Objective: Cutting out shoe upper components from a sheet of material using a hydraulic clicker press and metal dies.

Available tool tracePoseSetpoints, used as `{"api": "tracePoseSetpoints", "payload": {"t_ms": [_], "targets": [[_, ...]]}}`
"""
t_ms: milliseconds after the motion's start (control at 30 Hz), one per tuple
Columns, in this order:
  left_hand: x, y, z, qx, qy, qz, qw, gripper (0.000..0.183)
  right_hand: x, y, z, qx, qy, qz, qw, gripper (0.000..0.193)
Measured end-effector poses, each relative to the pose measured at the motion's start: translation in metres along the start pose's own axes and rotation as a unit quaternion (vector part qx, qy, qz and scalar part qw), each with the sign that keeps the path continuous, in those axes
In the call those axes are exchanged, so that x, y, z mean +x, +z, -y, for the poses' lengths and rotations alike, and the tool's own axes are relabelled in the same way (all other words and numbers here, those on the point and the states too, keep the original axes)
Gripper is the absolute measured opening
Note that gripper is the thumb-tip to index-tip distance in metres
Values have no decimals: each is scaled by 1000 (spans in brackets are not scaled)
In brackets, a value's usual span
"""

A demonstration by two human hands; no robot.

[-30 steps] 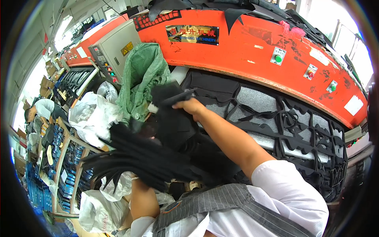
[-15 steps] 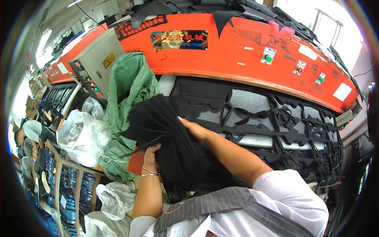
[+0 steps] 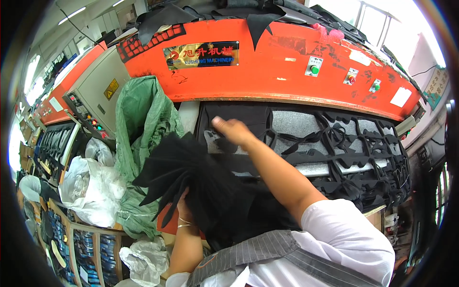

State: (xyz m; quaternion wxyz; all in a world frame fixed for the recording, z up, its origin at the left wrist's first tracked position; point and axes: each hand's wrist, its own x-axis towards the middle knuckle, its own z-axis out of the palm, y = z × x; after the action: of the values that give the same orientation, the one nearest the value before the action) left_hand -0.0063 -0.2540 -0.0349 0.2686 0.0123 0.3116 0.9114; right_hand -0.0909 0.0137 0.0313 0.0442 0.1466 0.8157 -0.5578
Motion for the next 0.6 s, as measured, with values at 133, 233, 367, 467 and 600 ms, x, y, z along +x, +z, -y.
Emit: {"api": "tracePoseSetpoints", "payload": {"t_ms": [133,233,367,467,600], "targets": [[-9,-10,-3,-100,-35,25,994,70,57,-68,-46,-230,232,-295,898,79],[-13,-18,-7,-2,28,29,999,79,77,-79,-66,-266,261,-230,899,64],[-13,-5,2,-19,22,-8,1000,82,98,-118,-102,7,263,-275,925,70],[-12,-31,8,-35,23,-19,999,82,92,-107,-90,29,273,-279,920,70],[-9,-21,4,-26,27,-21,999,80,80,-104,-73,89,279,-314,903,72]]}}
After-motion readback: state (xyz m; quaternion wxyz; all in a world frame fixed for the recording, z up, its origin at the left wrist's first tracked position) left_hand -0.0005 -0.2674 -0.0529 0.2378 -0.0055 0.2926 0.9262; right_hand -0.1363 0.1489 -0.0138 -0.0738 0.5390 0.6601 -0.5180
